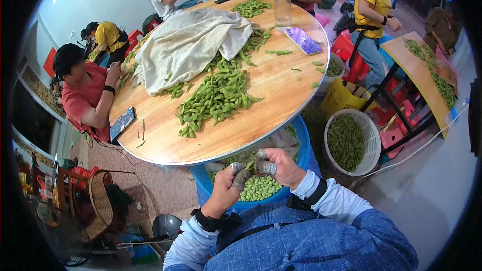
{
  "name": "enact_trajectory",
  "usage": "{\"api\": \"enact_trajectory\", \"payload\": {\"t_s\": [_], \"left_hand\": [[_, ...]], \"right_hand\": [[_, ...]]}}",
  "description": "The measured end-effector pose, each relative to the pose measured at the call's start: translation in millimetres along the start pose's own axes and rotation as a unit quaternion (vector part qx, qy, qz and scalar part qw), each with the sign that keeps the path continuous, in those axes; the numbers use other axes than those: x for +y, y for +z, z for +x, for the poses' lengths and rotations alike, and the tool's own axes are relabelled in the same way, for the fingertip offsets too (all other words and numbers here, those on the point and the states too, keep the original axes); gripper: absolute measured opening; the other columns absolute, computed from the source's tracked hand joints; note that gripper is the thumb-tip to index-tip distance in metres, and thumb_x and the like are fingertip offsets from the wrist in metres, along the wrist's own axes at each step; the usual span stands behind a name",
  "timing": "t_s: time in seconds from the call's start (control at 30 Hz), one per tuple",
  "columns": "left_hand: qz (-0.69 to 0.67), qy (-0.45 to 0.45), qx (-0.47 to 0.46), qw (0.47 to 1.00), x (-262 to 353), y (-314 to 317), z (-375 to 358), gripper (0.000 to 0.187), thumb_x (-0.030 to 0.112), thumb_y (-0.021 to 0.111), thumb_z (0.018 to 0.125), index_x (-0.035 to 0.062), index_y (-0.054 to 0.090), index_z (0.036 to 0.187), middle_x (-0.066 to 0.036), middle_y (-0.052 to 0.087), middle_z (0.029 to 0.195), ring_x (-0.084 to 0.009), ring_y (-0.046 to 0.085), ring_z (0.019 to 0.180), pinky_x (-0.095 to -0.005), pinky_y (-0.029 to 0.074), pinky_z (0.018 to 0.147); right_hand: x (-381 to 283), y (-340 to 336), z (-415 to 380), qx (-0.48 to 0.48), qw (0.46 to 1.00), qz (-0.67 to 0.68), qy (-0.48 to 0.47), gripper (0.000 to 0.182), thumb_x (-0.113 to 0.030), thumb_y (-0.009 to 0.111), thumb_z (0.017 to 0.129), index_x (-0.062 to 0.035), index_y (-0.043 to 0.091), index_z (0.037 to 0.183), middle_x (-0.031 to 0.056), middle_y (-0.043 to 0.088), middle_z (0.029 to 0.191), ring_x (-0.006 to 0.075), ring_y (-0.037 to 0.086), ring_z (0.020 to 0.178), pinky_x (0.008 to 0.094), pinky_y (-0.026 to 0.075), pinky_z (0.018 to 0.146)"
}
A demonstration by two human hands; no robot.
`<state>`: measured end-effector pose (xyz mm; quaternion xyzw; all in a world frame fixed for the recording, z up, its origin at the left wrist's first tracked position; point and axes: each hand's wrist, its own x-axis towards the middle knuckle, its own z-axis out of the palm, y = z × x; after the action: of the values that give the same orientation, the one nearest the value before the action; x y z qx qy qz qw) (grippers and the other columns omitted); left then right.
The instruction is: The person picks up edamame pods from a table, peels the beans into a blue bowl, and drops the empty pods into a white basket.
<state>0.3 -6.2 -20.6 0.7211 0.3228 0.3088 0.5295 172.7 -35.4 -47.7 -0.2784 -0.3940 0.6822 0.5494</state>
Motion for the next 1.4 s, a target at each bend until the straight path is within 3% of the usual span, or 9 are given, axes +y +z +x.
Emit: {"api": "enact_trajectory", "payload": {"t_s": [0.13, 0.33, 0.47, 0.6, 0.73, 0.83, 1.03, 1.23, 1.4], "left_hand": [[-0.415, -0.126, 0.002, 0.901, -19, 4, 0, 0.018, 0.017, 0.045, 0.088, 0.0012, 0.054, 0.090, 0.000, 0.052, 0.069, -0.0095, 0.049, 0.060, -0.0216, 0.038, 0.050], [-0.020, -0.018, 0.036, 0.999, -3, 3, 11, 0.017, 0.011, 0.059, 0.079, 0.0009, 0.056, 0.093, -0.005, 0.057, 0.078, -0.0159, 0.055, 0.068, -0.0298, 0.045, 0.060], [0.302, 0.102, 0.044, 0.947, 16, -4, 12, 0.019, 0.003, 0.063, 0.066, 0.0042, 0.060, 0.085, -0.013, 0.055, 0.077, -0.0313, 0.054, 0.070, -0.0317, 0.043, 0.061], [0.000, 0.000, -0.063, 0.998, -6, -8, 10, 0.016, 0.006, 0.060, 0.075, 0.0028, 0.060, 0.090, -0.004, 0.057, 0.073, -0.0123, 0.049, 0.061, -0.0270, 0.040, 0.054], [-0.174, -0.178, -0.114, 0.962, 11, -12, 7, 0.013, 0.011, 0.058, 0.080, 0.0019, 0.060, 0.089, 0.003, 0.056, 0.072, -0.0016, 0.043, 0.057, -0.0171, 0.035, 0.051], [-0.207, -0.176, -0.059, 0.961, 12, -6, 9, 0.011, 0.014, 0.058, 0.081, 0.0033, 0.060, 0.078, 0.003, 0.053, 0.062, -0.0040, 0.045, 0.052, -0.0178, 0.036, 0.049], [-0.166, -0.167, -0.082, 0.968, 9, -7, 10, 0.016, 0.013, 0.055, 0.082, 0.0056, 0.056, 0.095, 0.005, 0.053, 0.074, -0.0027, 0.045, 0.061, -0.0170, 0.034, 0.053], [-0.156, -0.167, -0.051, 0.972, 2, -2, 10, 0.019, 0.006, 0.045, 0.081, 0.0071, 0.054, 0.098, 0.006, 0.052, 0.076, -0.0023, 0.043, 0.063, -0.0169, 0.032, 0.055], [-0.215, -0.170, -0.004, 0.962, -9, 5, 11, 0.027, 0.000, 0.039, 0.078, 0.0069, 0.054, 0.099, 0.004, 0.052, 0.074, -0.0037, 0.041, 0.060, -0.0177, 0.031, 0.052]], "right_hand": [[-5, 3, 0, 0.004, 0.996, -0.072, -0.047, 0.019, -0.012, 0.057, 0.082, 0.0001, 0.057, 0.096, 0.0010, 0.059, 0.086, 0.0064, 0.052, 0.077, 0.0224, 0.043, 0.070], [-5, -6, 3, 0.035, 0.969, -0.243, -0.037, 0.014, -0.001, 0.053, 0.079, 0.0019, 0.057, 0.092, 0.0022, 0.059, 0.082, 0.0066, 0.049, 0.075, 0.0242, 0.042, 0.068], [-22, 2, 4, 0.003, 0.936, -0.349, -0.053, 0.014, 0.002, 0.051, 0.076, 0.0044, 0.056, 0.088, 0.0016, 0.058, 0.077, 0.0074, 0.044, 0.072, 0.0267, 0.041, 0.064], [-30, -5, 8, -0.079, 0.952, -0.296, 0.005, 0.010, -0.001, 0.055, 0.076, 0.0028, 0.057, 0.084, -0.0005, 0.057, 0.075, 0.0065, 0.046, 0.072, 0.0246, 0.041, 0.067], [-33, -11, 11, -0.123, 0.967, -0.219, 0.038, 0.008, -0.006, 0.058, 0.078, 0.0005, 0.058, 0.082, -0.0023, 0.057, 0.075, 0.0055, 0.047, 0.073, 0.0225, 0.040, 0.069], [-26, -14, 13, -0.104, 0.976, -0.188, 0.043, 0.008, -0.008, 0.057, 0.080, -0.0002, 0.058, 0.082, -0.0025, 0.057, 0.075, 0.0047, 0.048, 0.071, 0.0211, 0.041, 0.066], [-24, -6, 11, -0.047, 0.984, -0.158, 0.060, 0.007, -0.006, 0.055, 0.079, 0.0008, 0.058, 0.082, -0.0011, 0.057, 0.073, 0.0049, 0.048, 0.069, 0.0213, 0.041, 0.063], [-18, 5, 5, -0.011, 0.935, -0.354, -0.031, 0.011, 0.001, 0.053, 0.075, 0.0034, 0.057, 0.085, 0.0032, 0.058, 0.073, 0.0059, 0.045, 0.072, 0.0249, 0.041, 0.064], [-10, 4, 9, 0.007, 0.965, -0.258, -0.039, 0.012, -0.001, 0.055, 0.076, 0.0016, 0.059, 0.087, 0.0022, 0.058, 0.073, 0.0065, 0.047, 0.070, 0.0248, 0.042, 0.063]]}}
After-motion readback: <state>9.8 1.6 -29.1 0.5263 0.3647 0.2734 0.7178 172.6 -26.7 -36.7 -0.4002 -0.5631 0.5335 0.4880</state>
